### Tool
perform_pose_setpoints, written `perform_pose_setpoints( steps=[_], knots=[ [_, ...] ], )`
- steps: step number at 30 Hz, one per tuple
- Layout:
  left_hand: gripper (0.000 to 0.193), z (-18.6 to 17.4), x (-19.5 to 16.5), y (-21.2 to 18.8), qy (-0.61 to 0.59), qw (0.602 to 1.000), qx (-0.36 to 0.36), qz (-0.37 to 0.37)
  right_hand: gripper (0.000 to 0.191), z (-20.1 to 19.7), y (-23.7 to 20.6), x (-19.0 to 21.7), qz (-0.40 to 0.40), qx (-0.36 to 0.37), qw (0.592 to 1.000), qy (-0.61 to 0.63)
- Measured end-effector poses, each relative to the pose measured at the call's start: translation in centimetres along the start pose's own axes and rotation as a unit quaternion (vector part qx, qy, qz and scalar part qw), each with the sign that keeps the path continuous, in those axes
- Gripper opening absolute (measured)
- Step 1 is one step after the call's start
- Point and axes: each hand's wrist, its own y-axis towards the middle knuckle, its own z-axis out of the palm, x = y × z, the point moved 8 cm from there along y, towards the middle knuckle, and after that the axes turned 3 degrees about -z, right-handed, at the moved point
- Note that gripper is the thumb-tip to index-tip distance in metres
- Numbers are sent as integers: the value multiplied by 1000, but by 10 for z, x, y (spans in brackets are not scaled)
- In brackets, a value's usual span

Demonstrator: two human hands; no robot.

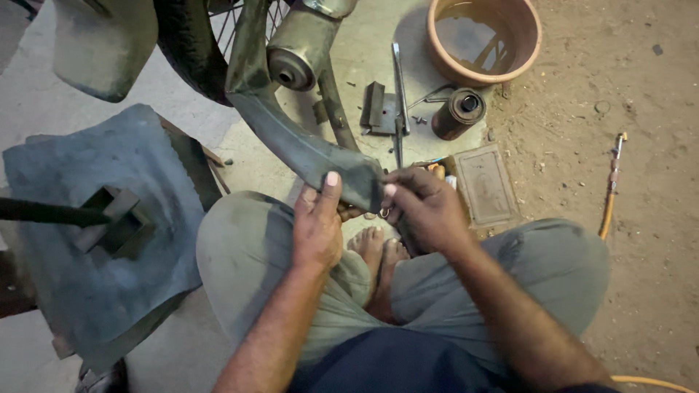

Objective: The person uses a file on a metal vehicle component, searches through a small toolbox for parts, and سپس inserts a small wire or pin into a hole on the component.

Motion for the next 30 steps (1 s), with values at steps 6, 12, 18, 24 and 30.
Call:
perform_pose_setpoints(
  steps=[6, 12, 18, 24, 30],
  knots=[
    [35, 1, -1, -1, 40, 999, 7, 13, 15, 16, -11, -13, -1, -16, 1000, -21],
    [35, 2, -2, -3, 63, 998, 1, 13, 15, 18, -10, -13, 14, -33, 999, -30],
    [33, 10, -7, -5, 62, 997, 36, 37, 13, 18, -9, -2, -29, -63, 992, -101],
    [31, 5, -2, -5, 94, 996, 5, -1, 14, 15, -8, 34, -167, -53, 930, -323],
    [34, 11, 0, -2, 88, 992, 67, 59, 13, 15, 1, 55, -224, 0, 908, -354]
  ],
)
